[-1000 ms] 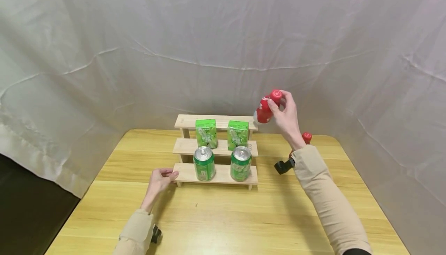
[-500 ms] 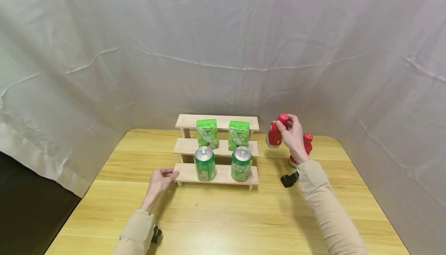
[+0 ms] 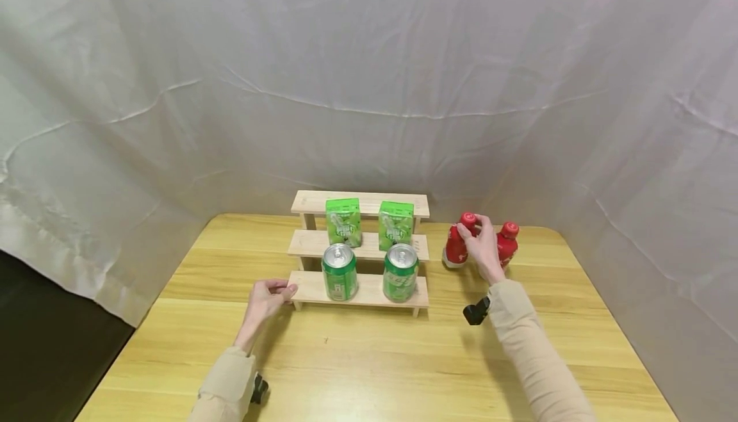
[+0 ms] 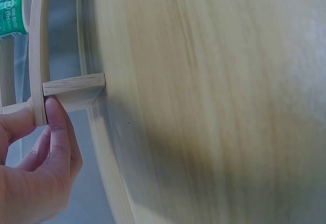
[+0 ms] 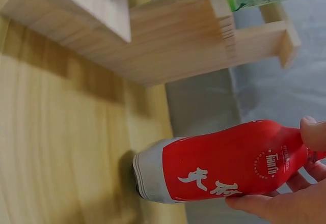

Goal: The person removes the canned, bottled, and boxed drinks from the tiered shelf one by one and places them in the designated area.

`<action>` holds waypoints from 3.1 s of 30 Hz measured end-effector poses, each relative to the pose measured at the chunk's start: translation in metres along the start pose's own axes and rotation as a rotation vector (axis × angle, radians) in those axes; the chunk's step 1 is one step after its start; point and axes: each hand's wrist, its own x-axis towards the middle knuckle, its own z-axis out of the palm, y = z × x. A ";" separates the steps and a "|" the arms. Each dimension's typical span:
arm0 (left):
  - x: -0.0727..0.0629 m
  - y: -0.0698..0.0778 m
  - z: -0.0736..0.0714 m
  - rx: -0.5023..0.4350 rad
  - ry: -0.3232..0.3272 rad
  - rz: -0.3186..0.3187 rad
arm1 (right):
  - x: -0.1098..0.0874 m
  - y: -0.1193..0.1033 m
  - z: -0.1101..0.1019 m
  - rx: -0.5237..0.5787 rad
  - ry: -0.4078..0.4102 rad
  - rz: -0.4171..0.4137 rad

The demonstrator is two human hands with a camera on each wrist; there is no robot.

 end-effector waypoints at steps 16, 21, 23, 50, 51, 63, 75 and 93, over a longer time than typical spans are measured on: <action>-0.001 0.001 0.000 -0.025 -0.012 -0.011 | 0.001 0.019 0.003 -0.105 -0.009 -0.027; -0.002 0.000 0.000 -0.037 -0.010 -0.016 | 0.001 0.020 0.003 -0.122 -0.004 -0.051; -0.002 -0.001 0.000 -0.040 -0.007 -0.015 | 0.001 0.021 0.004 -0.122 -0.002 -0.058; -0.003 0.001 -0.001 -0.017 -0.022 0.010 | -0.003 0.021 0.001 -0.008 0.033 -0.141; -0.003 0.001 -0.001 -0.012 -0.021 0.011 | -0.004 0.019 0.001 -0.007 0.041 -0.151; -0.003 0.002 0.000 -0.042 -0.023 -0.005 | -0.017 -0.008 0.010 -0.002 0.124 -0.311; -0.003 0.003 0.000 -0.036 -0.026 -0.003 | -0.026 -0.040 0.024 -0.016 -0.010 -0.398; -0.003 0.002 -0.001 -0.008 -0.025 -0.020 | -0.029 -0.069 0.058 0.053 -0.230 -0.383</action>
